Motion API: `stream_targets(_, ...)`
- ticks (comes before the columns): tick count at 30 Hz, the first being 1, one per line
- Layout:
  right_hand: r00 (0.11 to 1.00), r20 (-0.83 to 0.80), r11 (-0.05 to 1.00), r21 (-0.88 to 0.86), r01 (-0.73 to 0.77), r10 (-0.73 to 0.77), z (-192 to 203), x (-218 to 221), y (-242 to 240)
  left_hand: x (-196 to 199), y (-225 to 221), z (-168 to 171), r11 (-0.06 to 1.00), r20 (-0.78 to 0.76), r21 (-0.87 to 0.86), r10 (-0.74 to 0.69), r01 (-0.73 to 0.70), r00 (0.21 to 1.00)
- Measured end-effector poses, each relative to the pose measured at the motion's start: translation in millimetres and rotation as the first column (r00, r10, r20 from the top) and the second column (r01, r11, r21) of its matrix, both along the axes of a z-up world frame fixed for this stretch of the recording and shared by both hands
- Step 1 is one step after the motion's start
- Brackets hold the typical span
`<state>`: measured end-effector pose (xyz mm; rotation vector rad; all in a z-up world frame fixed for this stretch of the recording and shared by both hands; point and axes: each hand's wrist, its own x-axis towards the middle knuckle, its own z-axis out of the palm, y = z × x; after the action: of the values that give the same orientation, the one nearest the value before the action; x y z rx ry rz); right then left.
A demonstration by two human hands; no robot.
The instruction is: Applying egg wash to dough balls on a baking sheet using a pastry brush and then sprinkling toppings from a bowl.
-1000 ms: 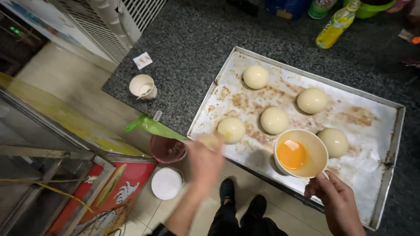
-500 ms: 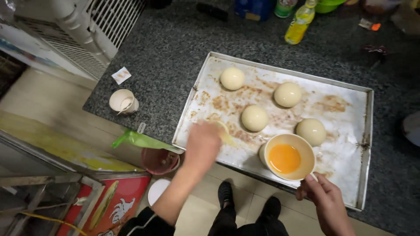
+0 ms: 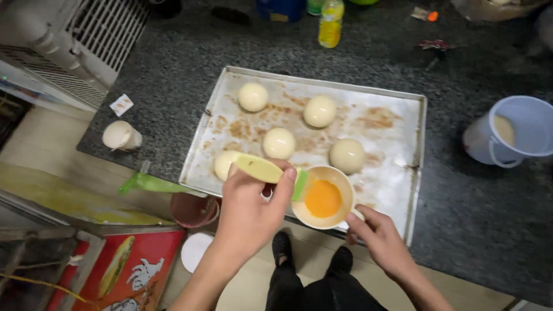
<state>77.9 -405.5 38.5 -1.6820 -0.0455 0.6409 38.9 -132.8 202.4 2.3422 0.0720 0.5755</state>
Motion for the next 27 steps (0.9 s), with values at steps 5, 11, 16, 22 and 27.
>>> stream_targets(5,0.989,0.025,0.988,0.03,-0.149,0.148,22.5,4.5,-18.1,5.8,-33.2,-27.2,0.96,-0.036,0.279,-0.027,0.036,0.999)
stream_targets(11,0.986,0.083,0.98,0.122,-0.155,0.146,7.0,1.1,-28.1,12.2,-47.8,-33.5,0.886,-0.067,0.459,-0.033,0.061,0.997)
stream_targets(16,0.988,0.07,0.986,0.091,-0.14,0.134,18.3,3.5,-26.6,22.2,-45.7,-31.9,0.857,-0.115,0.502,-0.067,0.116,0.991)
stream_targets(22,0.992,0.046,0.99,0.069,-0.12,0.117,11.0,7.5,-28.1,22.2,-36.3,-14.2,0.814,0.089,0.576,-0.152,0.074,0.984)
stream_targets(27,0.999,0.041,0.998,-0.058,-0.012,0.014,-4.8,11.0,-35.6,31.6,7.0,-30.7,0.954,0.217,0.299,-0.068,0.0,0.974)
